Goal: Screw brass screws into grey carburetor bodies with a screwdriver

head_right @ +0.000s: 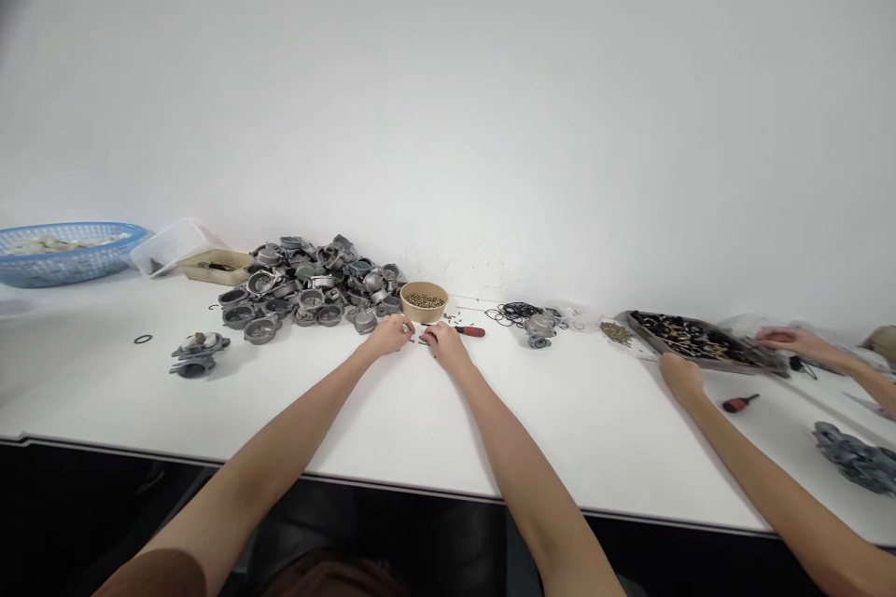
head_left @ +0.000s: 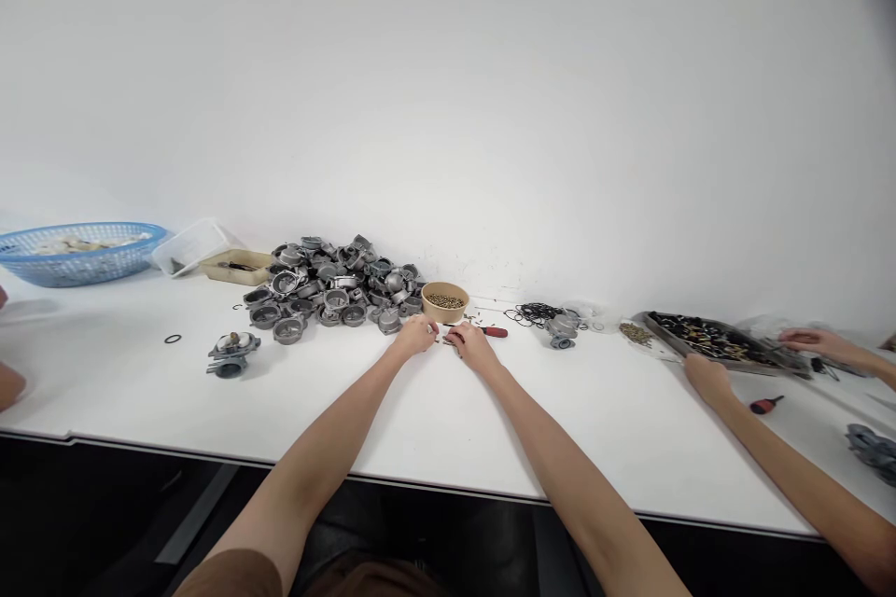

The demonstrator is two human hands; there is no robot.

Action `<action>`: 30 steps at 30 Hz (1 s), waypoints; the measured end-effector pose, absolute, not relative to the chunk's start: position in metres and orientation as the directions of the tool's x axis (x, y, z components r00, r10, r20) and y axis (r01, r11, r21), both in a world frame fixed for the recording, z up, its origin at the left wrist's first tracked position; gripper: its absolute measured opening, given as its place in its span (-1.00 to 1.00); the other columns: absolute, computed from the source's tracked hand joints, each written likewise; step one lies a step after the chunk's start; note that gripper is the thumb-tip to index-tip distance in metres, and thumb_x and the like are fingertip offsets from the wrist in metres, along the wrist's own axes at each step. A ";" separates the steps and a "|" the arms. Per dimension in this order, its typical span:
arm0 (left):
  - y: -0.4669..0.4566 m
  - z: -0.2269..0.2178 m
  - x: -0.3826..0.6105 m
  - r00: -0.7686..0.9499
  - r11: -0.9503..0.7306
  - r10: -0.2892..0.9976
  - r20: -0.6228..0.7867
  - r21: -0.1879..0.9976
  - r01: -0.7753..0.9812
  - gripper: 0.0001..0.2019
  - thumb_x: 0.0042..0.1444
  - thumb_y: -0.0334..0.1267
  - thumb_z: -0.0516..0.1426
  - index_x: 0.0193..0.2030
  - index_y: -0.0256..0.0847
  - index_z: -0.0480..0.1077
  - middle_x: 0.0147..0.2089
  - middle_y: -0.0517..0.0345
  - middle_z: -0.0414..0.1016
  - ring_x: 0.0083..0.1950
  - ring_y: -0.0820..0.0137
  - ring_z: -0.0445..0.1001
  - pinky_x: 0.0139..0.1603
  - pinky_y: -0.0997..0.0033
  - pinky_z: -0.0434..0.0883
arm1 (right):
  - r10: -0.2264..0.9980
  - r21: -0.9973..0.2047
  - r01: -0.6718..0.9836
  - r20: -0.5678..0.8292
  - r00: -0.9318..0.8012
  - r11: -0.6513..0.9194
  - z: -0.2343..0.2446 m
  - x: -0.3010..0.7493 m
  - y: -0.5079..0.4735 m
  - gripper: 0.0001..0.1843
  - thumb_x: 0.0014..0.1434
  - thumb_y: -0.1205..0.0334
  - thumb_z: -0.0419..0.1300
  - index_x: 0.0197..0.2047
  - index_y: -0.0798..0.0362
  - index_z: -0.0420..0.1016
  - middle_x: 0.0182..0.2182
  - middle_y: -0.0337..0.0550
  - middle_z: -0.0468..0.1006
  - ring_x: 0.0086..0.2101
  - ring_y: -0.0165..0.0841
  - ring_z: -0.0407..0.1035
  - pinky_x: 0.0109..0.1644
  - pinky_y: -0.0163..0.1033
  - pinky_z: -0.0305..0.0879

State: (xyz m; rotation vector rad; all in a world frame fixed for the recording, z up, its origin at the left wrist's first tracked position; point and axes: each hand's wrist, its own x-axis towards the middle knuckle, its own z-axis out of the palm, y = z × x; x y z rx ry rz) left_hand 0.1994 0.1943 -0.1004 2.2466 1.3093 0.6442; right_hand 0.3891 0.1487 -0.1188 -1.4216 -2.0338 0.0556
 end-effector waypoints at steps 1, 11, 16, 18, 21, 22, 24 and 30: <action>0.194 -0.100 0.199 0.437 -0.446 0.883 0.168 0.591 0.673 -0.78 0.17 -0.39 0.11 -0.14 -0.20 0.59 -0.21 0.07 0.60 -0.25 0.33 0.58 -0.06 0.43 0.49 | 0.854 -0.389 0.824 0.482 -0.198 0.411 -0.119 0.390 0.149 -0.77 0.36 0.29 0.14 -0.25 0.09 0.63 -0.27 -0.06 0.58 -0.24 -0.29 0.43 -0.07 -0.25 0.28; 0.191 -0.096 0.199 0.460 -0.478 0.868 0.188 0.567 0.670 -0.74 0.28 -0.32 0.05 -0.15 -0.16 0.60 -0.15 0.06 0.59 -0.11 0.26 0.57 0.01 0.37 0.46 | 0.872 -0.680 0.668 0.481 0.093 0.304 -0.118 0.406 0.155 -0.72 0.24 0.11 0.19 -0.23 0.10 0.66 -0.27 -0.07 0.64 -0.24 -0.25 0.48 -0.08 -0.23 0.34; 0.193 -0.097 0.200 0.486 -0.513 0.849 0.209 0.548 0.660 -0.75 0.24 -0.39 0.07 -0.15 -0.15 0.61 -0.07 0.05 0.59 0.05 0.21 0.51 0.15 0.30 0.40 | 0.890 -0.828 0.513 0.390 0.236 0.227 -0.120 0.418 0.159 -0.57 0.16 -0.05 0.20 -0.25 0.17 0.67 -0.40 -0.07 0.61 -0.37 -0.27 0.45 -0.28 -0.26 0.33; 0.193 -0.098 0.200 0.496 -0.524 0.842 0.214 0.543 0.656 -0.72 0.23 -0.42 0.06 -0.14 -0.14 0.60 -0.07 0.06 0.60 0.07 0.21 0.49 0.17 0.29 0.39 | 0.895 -0.828 0.509 0.388 0.221 0.233 -0.121 0.418 0.159 -0.58 0.14 -0.05 0.22 -0.27 0.18 0.67 -0.42 -0.07 0.60 -0.40 -0.28 0.43 -0.32 -0.26 0.32; 0.194 -0.100 0.199 0.506 -0.534 0.835 0.215 0.539 0.652 -0.71 0.23 -0.42 0.05 -0.12 -0.14 0.60 -0.09 0.07 0.61 0.07 0.21 0.49 0.18 0.29 0.39 | 0.904 -0.811 0.526 0.393 0.168 0.255 -0.123 0.415 0.159 -0.62 0.11 -0.02 0.25 -0.29 0.16 0.67 -0.43 -0.07 0.61 -0.41 -0.28 0.44 -0.33 -0.25 0.32; 0.195 -0.101 0.199 0.508 -0.535 0.834 0.214 0.538 0.652 -0.72 0.23 -0.42 0.06 -0.12 -0.14 0.60 -0.09 0.07 0.61 0.07 0.21 0.50 0.17 0.29 0.40 | 0.906 -0.807 0.528 0.396 0.152 0.264 -0.123 0.414 0.158 -0.63 0.10 -0.01 0.26 -0.28 0.15 0.68 -0.43 -0.06 0.61 -0.41 -0.27 0.44 -0.33 -0.25 0.32; 0.196 -0.102 0.199 0.511 -0.538 0.832 0.214 0.535 0.651 -0.72 0.24 -0.41 0.05 -0.12 -0.14 0.60 -0.09 0.07 0.61 0.06 0.21 0.50 0.16 0.29 0.40 | 0.905 -0.806 0.520 0.404 0.133 0.283 -0.124 0.413 0.158 -0.63 0.09 -0.01 0.27 -0.26 0.15 0.68 -0.41 -0.05 0.62 -0.41 -0.26 0.45 -0.34 -0.24 0.34; 0.197 -0.102 0.200 0.520 -0.544 0.828 0.212 0.530 0.650 -0.72 0.26 -0.39 0.05 -0.13 -0.13 0.61 -0.07 0.08 0.62 0.07 0.20 0.50 0.18 0.27 0.39 | 0.895 -0.809 0.502 0.425 0.139 0.306 -0.124 0.412 0.159 -0.63 0.06 -0.02 0.30 -0.28 0.15 0.66 -0.40 -0.02 0.64 -0.38 -0.23 0.48 -0.32 -0.21 0.39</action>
